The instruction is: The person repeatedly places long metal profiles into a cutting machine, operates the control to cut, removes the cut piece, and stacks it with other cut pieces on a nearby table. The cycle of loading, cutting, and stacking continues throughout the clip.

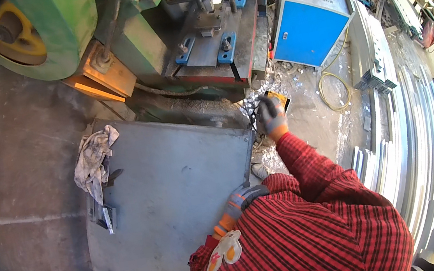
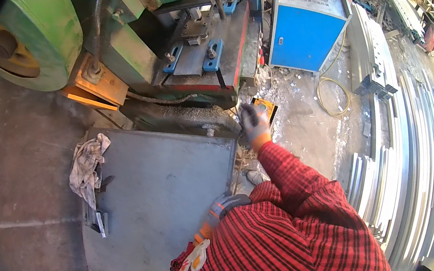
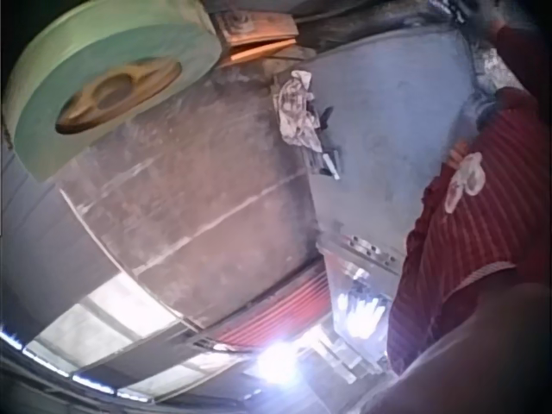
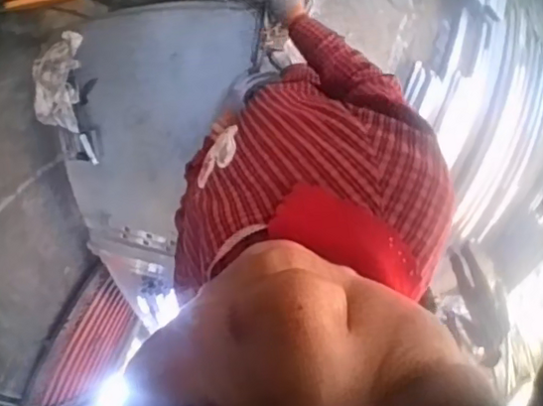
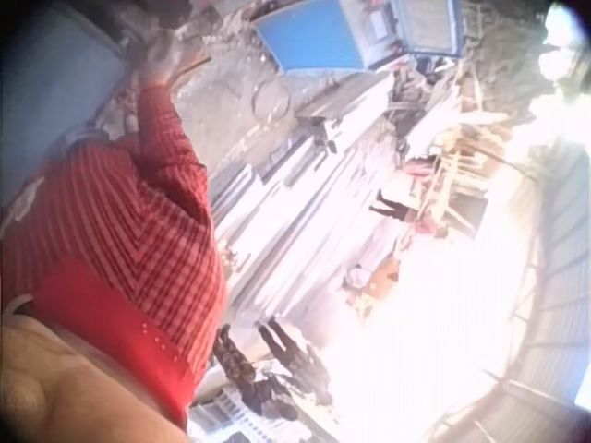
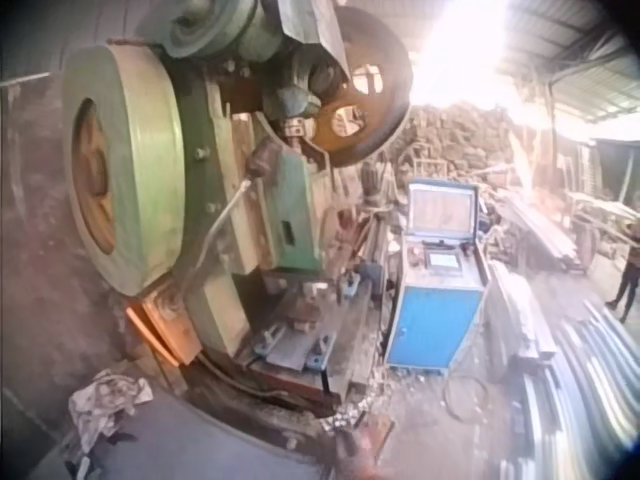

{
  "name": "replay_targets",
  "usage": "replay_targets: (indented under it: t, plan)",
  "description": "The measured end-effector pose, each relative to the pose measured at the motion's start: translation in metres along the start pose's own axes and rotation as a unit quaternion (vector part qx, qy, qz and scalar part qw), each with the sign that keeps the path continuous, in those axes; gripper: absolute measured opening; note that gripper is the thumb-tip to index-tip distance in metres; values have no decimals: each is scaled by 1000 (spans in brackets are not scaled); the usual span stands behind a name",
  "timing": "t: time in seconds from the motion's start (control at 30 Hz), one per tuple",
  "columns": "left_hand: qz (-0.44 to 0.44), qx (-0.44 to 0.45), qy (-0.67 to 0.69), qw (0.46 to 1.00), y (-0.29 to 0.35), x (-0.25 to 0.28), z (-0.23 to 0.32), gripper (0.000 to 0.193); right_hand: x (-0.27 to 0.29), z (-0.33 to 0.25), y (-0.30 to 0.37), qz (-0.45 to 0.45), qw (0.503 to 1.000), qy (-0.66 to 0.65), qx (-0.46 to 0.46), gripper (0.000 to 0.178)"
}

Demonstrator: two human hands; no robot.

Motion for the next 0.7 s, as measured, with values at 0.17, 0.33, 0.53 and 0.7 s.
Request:
replay_targets:
  t: [0.17, 0.33, 0.53, 0.7]
  plan:
    - [-11, -13, 16, 1000, -4, 1, 6, 44, 56, 107, -90, 94, 966, 220, -93, 39]
    - [-25, 7, 6, 1000, 4, 0, 4, 44, 16, 162, -103, -150, 941, 111, -282, 53]
    - [-15, 19, -22, 999, -11, 17, 22, 41, 22, 174, -114, -170, 948, 98, -251, 61]
    - [46, 24, -5, 999, -27, 28, 33, 37, 24, 168, -131, -157, 932, 239, -222, 65]
Point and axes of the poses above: each hand's wrist, its own y-axis away from the middle knuckle, its own x-axis out of the back of the hand, z = x × y, the point moved 9 cm from there along -y, towards the middle knuckle, and after that the axes turned 13 degrees about -x, right-handed, at the moved point
